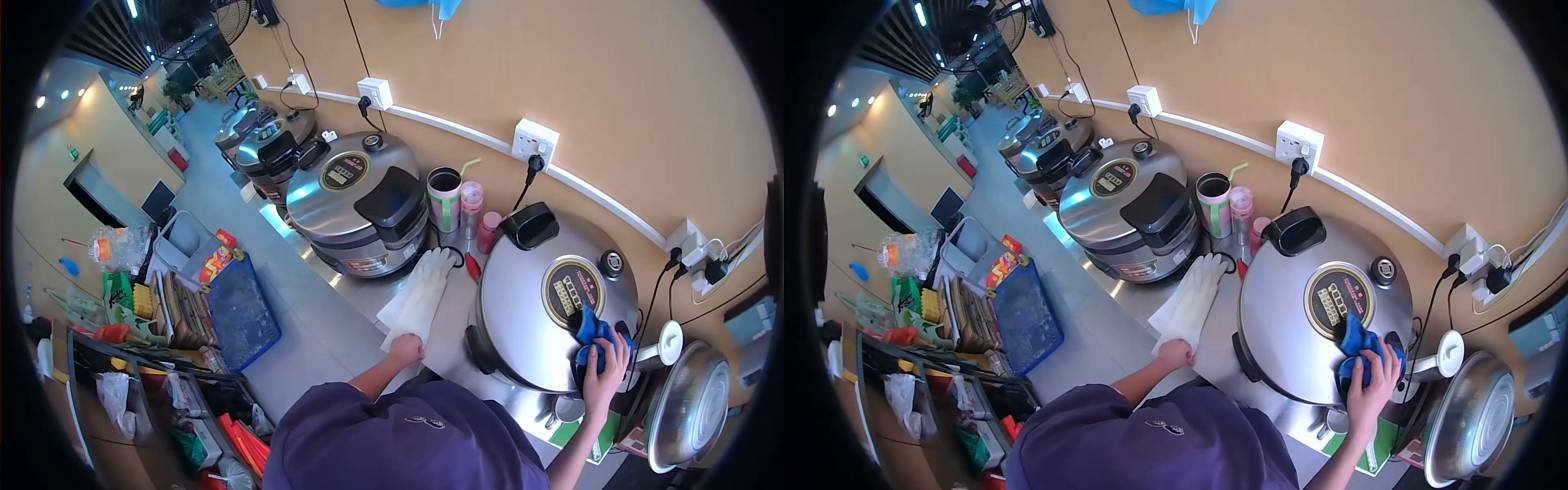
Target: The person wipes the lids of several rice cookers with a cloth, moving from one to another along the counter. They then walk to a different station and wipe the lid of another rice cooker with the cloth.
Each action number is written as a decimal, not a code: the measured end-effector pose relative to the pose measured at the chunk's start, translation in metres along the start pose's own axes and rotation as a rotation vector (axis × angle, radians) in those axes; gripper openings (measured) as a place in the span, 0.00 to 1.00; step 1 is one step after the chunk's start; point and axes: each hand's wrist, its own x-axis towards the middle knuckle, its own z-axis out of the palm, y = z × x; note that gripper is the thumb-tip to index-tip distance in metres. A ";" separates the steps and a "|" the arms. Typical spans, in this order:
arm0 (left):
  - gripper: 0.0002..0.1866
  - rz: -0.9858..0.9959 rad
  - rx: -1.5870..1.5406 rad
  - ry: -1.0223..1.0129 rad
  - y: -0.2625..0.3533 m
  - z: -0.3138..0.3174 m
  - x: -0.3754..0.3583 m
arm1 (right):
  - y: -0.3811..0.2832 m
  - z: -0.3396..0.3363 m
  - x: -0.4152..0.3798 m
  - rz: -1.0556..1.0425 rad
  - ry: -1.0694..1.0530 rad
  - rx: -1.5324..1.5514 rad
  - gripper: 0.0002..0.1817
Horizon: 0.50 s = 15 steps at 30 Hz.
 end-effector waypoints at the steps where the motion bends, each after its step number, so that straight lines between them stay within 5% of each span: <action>1: 0.11 -0.002 0.004 -0.002 0.001 -0.003 -0.001 | -0.009 0.001 -0.001 -0.018 -0.006 -0.005 0.07; 7: 0.12 -0.084 0.021 -0.122 0.006 -0.012 0.002 | -0.033 0.005 -0.018 -0.109 -0.056 -0.017 0.07; 15: 0.12 0.000 0.032 -0.018 -0.015 0.006 0.011 | -0.042 0.021 -0.054 -0.167 0.042 0.010 0.10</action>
